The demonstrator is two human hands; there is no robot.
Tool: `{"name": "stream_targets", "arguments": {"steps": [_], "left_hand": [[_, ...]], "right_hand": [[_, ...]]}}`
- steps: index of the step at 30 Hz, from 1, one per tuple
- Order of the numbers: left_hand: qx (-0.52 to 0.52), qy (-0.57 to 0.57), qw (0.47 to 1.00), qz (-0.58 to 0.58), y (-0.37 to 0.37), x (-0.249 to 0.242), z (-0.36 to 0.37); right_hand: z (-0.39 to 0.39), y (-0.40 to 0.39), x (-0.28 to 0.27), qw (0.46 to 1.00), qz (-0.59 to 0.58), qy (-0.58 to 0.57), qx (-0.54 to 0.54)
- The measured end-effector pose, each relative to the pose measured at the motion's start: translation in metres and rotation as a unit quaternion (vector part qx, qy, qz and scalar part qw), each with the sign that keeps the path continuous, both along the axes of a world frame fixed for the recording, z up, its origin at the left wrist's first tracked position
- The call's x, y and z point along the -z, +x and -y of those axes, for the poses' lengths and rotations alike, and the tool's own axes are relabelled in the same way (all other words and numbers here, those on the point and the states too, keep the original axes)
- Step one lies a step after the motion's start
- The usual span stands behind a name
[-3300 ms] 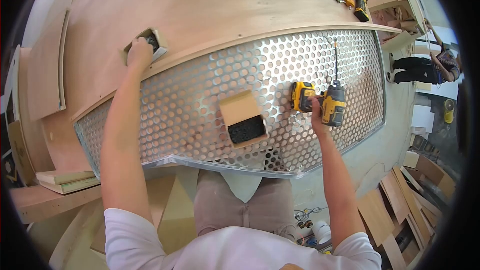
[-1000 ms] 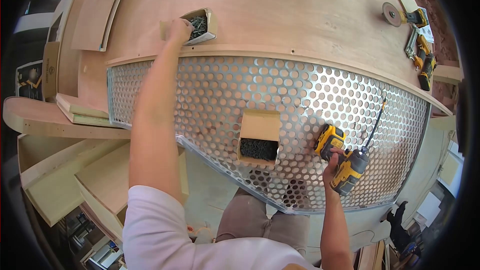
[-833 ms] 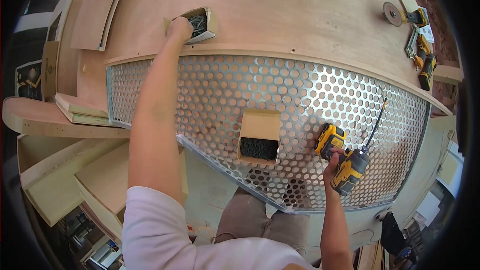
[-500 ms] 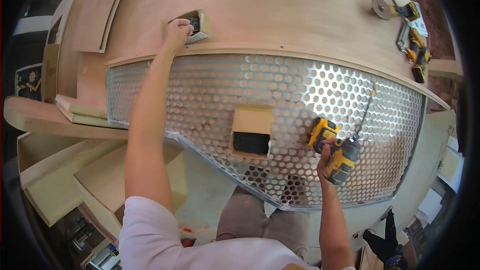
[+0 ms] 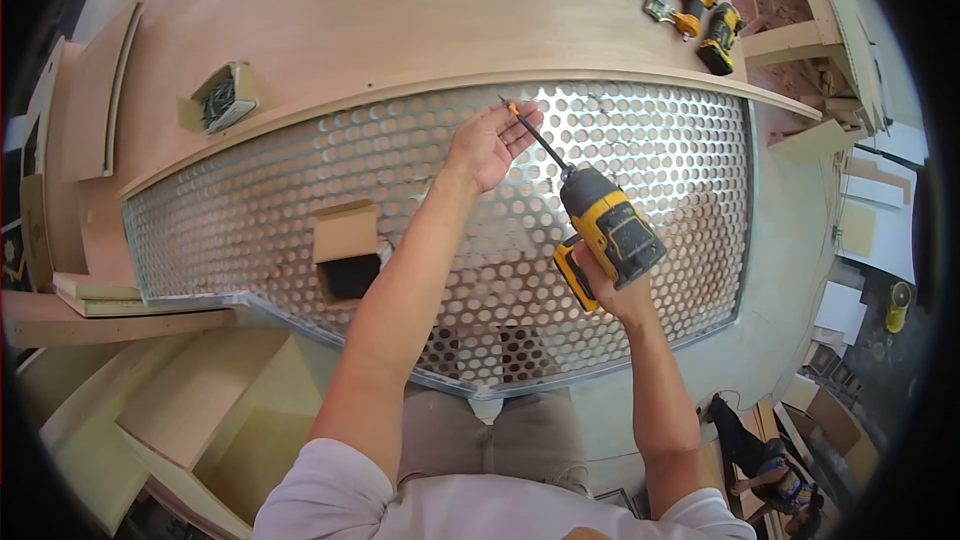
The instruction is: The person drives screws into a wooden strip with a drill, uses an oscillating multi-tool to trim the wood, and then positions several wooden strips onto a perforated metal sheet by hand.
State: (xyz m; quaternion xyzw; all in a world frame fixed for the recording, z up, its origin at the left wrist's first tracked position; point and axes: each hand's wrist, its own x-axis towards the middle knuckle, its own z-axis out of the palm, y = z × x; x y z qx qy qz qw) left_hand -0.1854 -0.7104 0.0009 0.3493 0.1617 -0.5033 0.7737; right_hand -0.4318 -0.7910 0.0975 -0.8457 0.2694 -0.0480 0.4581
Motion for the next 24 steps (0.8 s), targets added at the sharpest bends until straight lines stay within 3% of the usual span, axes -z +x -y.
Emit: {"name": "stream_targets", "arguments": {"steps": [5,17,24], "left_hand": [[-0.034,-0.022,0.998,-0.053,-0.017,0.003,0.039],[-0.014,-0.022,0.996,-0.089,-0.018,0.024,0.097],[-0.035,-0.009,0.996,-0.087,-0.01,0.033,0.116]], "right_hand": [[0.051,-0.009,-0.01,0.994,0.004,0.084,0.071],[0.121,0.0,-0.012,0.992,-0.042,0.108,0.046],[0.132,0.035,-0.007,0.999,-0.007,0.022,0.039]]}}
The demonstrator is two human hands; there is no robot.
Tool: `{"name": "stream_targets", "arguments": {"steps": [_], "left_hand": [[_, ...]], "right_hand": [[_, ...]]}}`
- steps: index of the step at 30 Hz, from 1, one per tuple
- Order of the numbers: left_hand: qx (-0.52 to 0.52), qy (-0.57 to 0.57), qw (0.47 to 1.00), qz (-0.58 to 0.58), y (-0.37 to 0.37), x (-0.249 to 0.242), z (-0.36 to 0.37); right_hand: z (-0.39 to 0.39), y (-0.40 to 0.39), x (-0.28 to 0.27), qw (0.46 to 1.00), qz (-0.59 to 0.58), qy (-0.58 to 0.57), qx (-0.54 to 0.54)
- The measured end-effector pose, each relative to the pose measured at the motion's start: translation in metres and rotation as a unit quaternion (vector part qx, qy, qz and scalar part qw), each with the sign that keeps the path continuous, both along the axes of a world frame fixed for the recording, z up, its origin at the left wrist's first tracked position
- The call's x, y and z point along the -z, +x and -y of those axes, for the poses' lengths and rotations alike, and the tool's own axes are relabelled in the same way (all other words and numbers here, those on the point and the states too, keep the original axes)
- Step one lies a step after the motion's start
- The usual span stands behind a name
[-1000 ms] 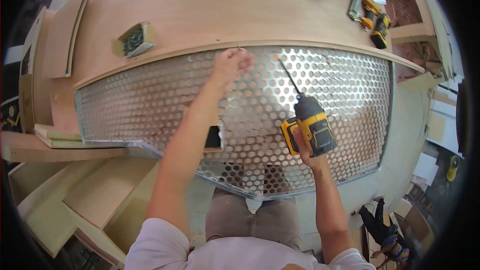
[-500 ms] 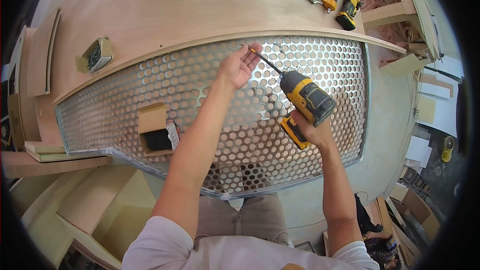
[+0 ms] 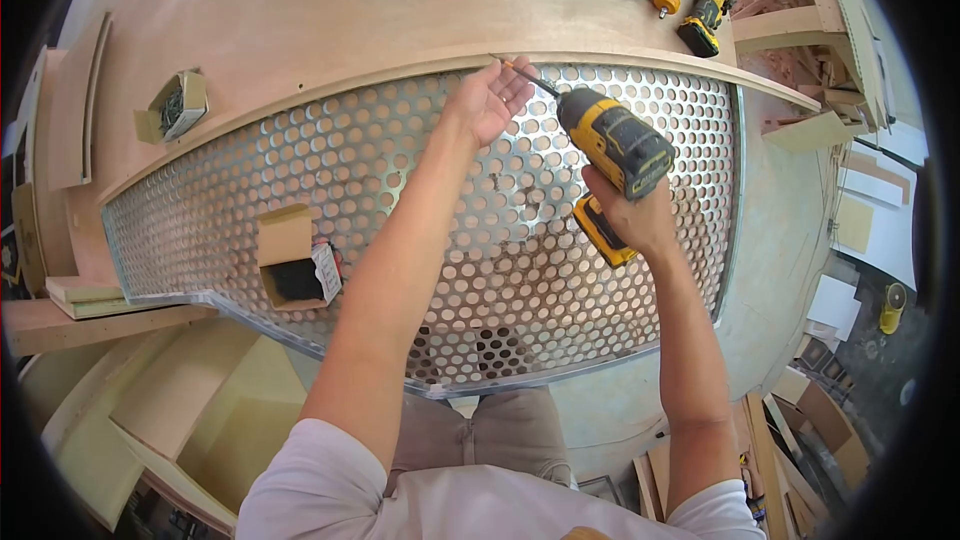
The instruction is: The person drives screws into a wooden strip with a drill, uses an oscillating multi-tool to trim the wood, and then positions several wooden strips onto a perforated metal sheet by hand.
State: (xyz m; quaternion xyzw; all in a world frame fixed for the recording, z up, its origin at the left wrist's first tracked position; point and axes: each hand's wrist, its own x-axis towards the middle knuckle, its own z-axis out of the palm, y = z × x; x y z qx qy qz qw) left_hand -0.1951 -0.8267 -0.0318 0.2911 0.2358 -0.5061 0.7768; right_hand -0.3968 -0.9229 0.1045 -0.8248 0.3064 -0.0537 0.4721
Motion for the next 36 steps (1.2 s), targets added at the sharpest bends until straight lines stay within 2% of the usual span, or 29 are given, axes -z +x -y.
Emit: {"name": "stream_targets", "arguments": {"steps": [8,9,14,17,18,19,20,21,23,26,32,36], "left_hand": [[-0.01,0.017,1.0,-0.007,0.013,0.015,0.008],[-0.008,0.017,1.0,-0.006,0.013,0.017,0.009],[-0.003,0.028,1.0,-0.013,0.016,0.031,0.011],[0.021,0.071,0.997,0.024,0.017,0.023,0.008],[0.1,0.19,0.957,0.197,0.02,0.012,0.005],[0.176,0.299,0.866,0.359,0.025,-0.001,-0.001],[0.244,0.392,0.731,0.503,0.029,-0.01,-0.007],[0.226,0.426,0.632,0.607,0.036,-0.004,-0.014],[0.174,0.463,0.397,0.773,0.059,0.017,-0.025],[0.354,0.416,0.437,0.714,0.084,0.014,-0.029],[0.385,0.385,0.478,0.689,0.09,0.013,-0.031],[0.369,0.373,0.41,0.746,0.085,0.01,-0.037]], "right_hand": [[0.02,0.034,-0.011,0.998,-0.037,-0.029,-0.043],[0.021,0.039,-0.018,0.996,-0.071,-0.039,-0.046],[0.029,0.053,-0.027,0.993,-0.105,-0.02,-0.05],[0.035,0.066,-0.038,0.988,-0.129,-0.045,-0.074],[0.036,0.075,-0.049,0.983,-0.16,-0.051,-0.08],[0.037,0.087,-0.06,0.976,-0.192,-0.057,-0.085],[0.039,0.095,-0.065,0.969,-0.223,-0.062,-0.089],[0.046,0.1,-0.062,0.967,-0.205,-0.082,-0.125],[0.06,0.121,-0.063,0.96,-0.231,-0.052,-0.147],[0.056,0.141,-0.079,0.955,-0.246,-0.056,-0.156],[0.057,0.163,-0.088,0.945,-0.265,-0.064,-0.182],[0.054,0.164,-0.088,0.944,-0.26,-0.083,-0.184]]}}
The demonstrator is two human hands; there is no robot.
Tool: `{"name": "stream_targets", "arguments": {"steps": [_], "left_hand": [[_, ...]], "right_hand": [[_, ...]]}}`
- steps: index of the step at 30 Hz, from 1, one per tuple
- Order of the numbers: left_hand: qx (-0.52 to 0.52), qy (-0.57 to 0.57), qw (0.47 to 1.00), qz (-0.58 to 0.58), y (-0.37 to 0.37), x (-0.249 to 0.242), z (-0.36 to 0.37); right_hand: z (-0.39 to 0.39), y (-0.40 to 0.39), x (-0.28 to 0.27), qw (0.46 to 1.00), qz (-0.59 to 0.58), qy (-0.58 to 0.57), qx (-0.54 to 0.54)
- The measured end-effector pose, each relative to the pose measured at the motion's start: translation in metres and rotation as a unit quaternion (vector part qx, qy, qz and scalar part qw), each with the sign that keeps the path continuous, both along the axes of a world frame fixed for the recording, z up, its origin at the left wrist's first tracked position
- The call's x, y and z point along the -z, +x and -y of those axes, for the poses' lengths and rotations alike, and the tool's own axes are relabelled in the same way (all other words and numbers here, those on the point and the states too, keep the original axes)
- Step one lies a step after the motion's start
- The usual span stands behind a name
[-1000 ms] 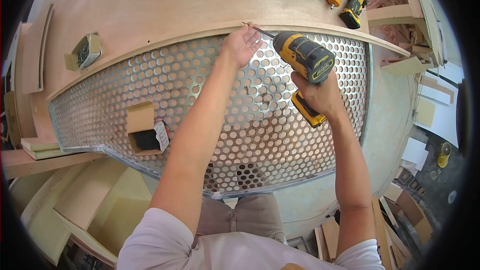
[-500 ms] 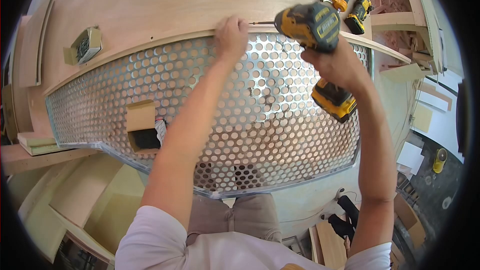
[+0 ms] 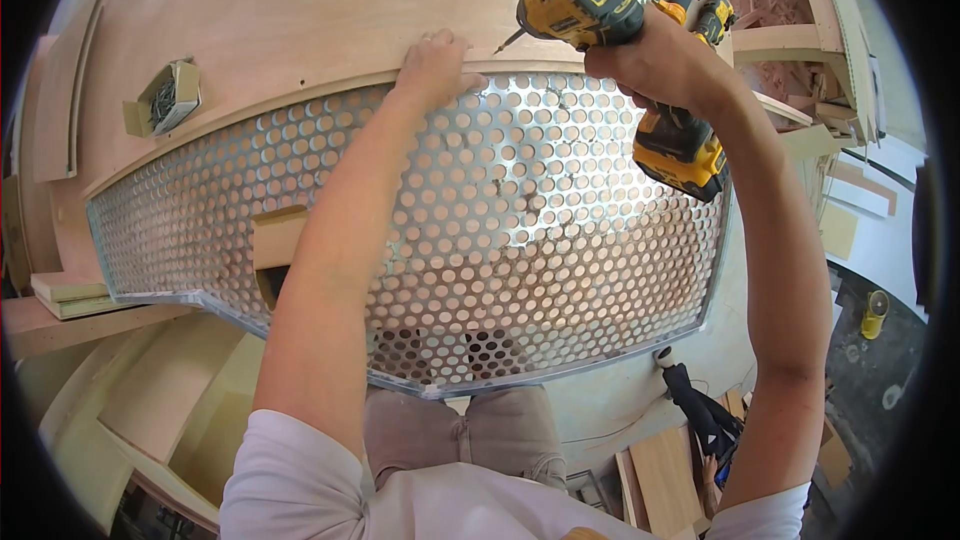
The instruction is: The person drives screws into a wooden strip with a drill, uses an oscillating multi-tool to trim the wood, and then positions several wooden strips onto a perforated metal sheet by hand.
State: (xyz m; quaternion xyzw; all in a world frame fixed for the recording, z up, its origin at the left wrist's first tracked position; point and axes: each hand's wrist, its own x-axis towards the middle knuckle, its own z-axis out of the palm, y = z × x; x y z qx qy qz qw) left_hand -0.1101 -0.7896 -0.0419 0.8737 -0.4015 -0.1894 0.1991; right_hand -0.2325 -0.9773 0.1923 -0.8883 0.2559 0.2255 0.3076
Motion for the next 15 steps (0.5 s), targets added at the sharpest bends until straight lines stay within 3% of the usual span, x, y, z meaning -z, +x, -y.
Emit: {"name": "stream_targets", "arguments": {"steps": [5,15], "left_hand": [[0.019,0.0,0.999,0.045,-0.003,0.013,0.001],[0.004,-0.003,1.0,0.024,-0.006,0.01,0.001]], "right_hand": [[0.001,-0.001,0.004,1.0,0.008,-0.012,-0.007],[-0.008,0.001,-0.005,1.0,-0.013,-0.014,-0.008]]}}
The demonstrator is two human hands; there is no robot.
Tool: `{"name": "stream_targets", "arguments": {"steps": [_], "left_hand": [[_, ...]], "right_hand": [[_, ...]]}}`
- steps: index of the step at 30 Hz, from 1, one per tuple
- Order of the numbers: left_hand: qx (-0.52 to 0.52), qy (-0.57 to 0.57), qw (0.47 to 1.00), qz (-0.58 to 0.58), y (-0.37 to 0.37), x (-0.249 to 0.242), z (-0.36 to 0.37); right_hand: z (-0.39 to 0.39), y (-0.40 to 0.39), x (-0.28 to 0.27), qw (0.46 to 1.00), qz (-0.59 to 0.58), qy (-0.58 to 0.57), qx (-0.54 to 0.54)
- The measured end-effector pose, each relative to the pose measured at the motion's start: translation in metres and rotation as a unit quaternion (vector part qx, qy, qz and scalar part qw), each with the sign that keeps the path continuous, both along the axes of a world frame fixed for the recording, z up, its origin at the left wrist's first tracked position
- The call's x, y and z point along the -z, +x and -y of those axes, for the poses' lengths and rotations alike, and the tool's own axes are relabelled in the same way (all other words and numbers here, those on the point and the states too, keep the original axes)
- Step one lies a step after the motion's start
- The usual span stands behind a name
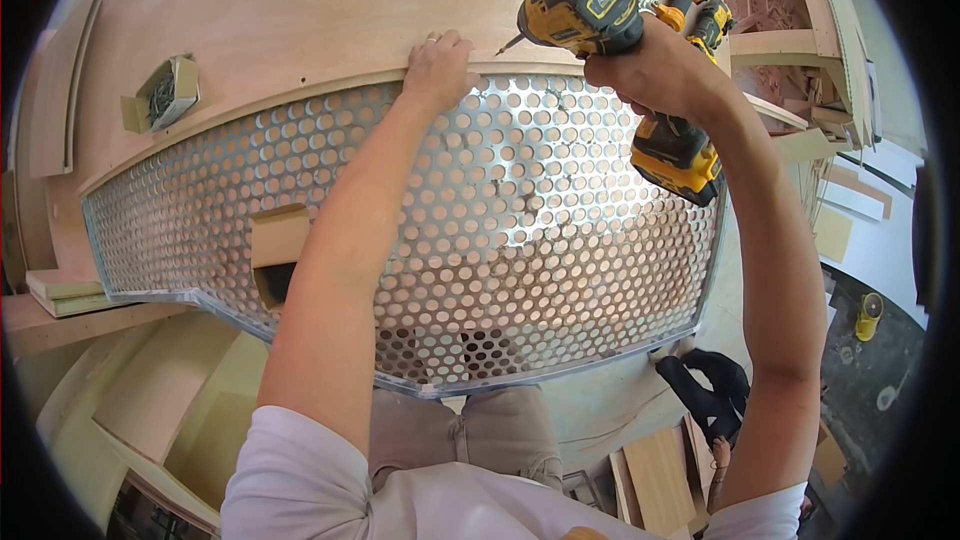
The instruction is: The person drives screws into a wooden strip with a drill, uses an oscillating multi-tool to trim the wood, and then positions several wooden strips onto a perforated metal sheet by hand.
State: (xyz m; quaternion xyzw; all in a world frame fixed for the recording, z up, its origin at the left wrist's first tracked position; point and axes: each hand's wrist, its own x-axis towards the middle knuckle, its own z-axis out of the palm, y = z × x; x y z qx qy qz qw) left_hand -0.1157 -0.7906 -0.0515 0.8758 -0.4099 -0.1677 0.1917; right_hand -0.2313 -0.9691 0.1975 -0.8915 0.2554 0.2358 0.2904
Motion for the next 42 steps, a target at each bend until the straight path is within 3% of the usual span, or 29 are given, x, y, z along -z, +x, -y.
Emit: {"name": "stream_targets", "arguments": {"steps": [8,14,42], "left_hand": [[-0.031,-0.068,0.997,-0.009,0.009,0.019,-0.001],[0.01,-0.108,0.994,0.022,0.005,0.011,-0.011],[-0.022,-0.136,0.989,0.055,-0.001,0.021,-0.002]], "right_hand": [[0.001,0.002,0.002,1.0,-0.013,0.011,0.018],[0.005,0.002,0.003,1.0,-0.009,0.012,0.008],[-0.003,0.002,-0.001,1.0,-0.015,0.009,0.008]]}}
